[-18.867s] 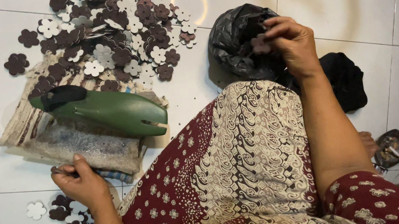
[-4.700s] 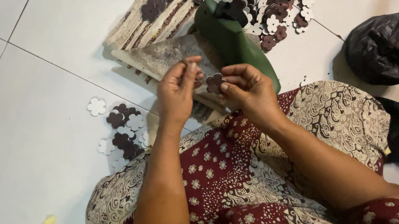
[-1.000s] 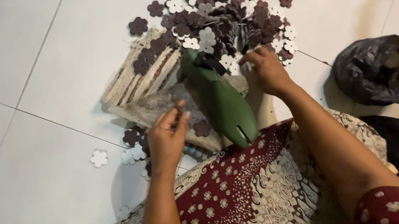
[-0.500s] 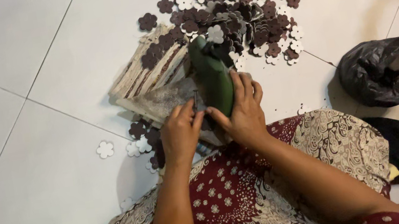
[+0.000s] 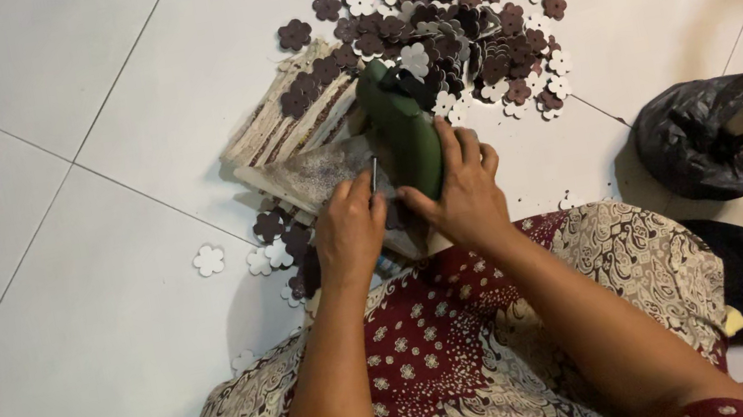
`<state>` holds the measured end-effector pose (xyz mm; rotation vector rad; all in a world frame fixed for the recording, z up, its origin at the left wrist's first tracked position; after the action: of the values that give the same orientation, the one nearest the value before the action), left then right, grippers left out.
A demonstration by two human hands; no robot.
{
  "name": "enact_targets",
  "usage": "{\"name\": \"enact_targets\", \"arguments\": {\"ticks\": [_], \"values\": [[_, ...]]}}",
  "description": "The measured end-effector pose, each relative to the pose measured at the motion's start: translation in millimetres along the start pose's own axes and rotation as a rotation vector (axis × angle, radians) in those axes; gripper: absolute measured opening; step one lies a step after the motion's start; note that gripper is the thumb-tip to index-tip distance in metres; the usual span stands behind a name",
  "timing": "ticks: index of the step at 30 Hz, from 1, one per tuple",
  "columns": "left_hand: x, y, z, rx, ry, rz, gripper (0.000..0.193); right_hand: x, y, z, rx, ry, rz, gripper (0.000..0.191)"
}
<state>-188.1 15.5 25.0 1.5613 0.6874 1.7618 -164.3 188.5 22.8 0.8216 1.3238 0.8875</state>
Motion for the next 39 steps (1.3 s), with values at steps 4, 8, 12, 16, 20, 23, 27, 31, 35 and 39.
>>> {"name": "enact_targets", "arguments": {"ticks": [4, 8, 12, 16, 20, 23, 27, 31, 35, 39], "values": [[-15, -7, -4, -0.029, 0.079, 0.053, 0.035, 2, 8, -8, -0.053, -0.011, -0.007, 0.108], [-47, -29, -13, -0.222, 0.311, 0.724, 0.044, 6, 14, -8, -0.046, -0.021, 0.006, 0.105], [-40, -40, -10, -0.3, 0.198, 1.127, 0.024, 18, 15, 8, -0.053, -0.073, -0.042, 0.104], [-31, -57, 1, -0.442, 0.221, 1.213, 0.016, 26, 18, 26, -0.016, -0.073, -0.083, 0.103], [-30, -57, 5, -0.451, 0.241, 1.055, 0.014, 34, 14, 30, -0.044, -0.096, -0.073, 0.103], [-28, -56, 6, -0.458, 0.236, 1.001, 0.014, 32, 16, 28, -0.01, -0.053, -0.055, 0.102], [-28, -60, 8, -0.459, 0.237, 1.007, 0.014, 33, 15, 32, 0.001, -0.046, -0.057, 0.101], [-30, -64, 11, -0.468, 0.219, 1.005, 0.013, 34, 16, 34, 0.045, -0.012, -0.055, 0.101], [-33, -66, 12, -0.466, 0.239, 0.987, 0.012, 37, 15, 34, 0.038, -0.018, -0.052, 0.102], [-36, -66, 13, -0.448, 0.281, 1.058, 0.012, 35, 15, 34, 0.036, -0.015, -0.046, 0.102]]}}
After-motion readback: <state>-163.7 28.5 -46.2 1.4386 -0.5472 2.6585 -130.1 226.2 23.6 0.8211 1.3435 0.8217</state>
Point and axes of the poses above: each hand's wrist, its own z-axis away from the middle knuckle, its own y-axis out of the back of the hand, x = y × z, the point moved 10 cm from there along -z, towards the middle knuckle, and after that the axes turned 13 degrees about y, right-handed, at the moved point
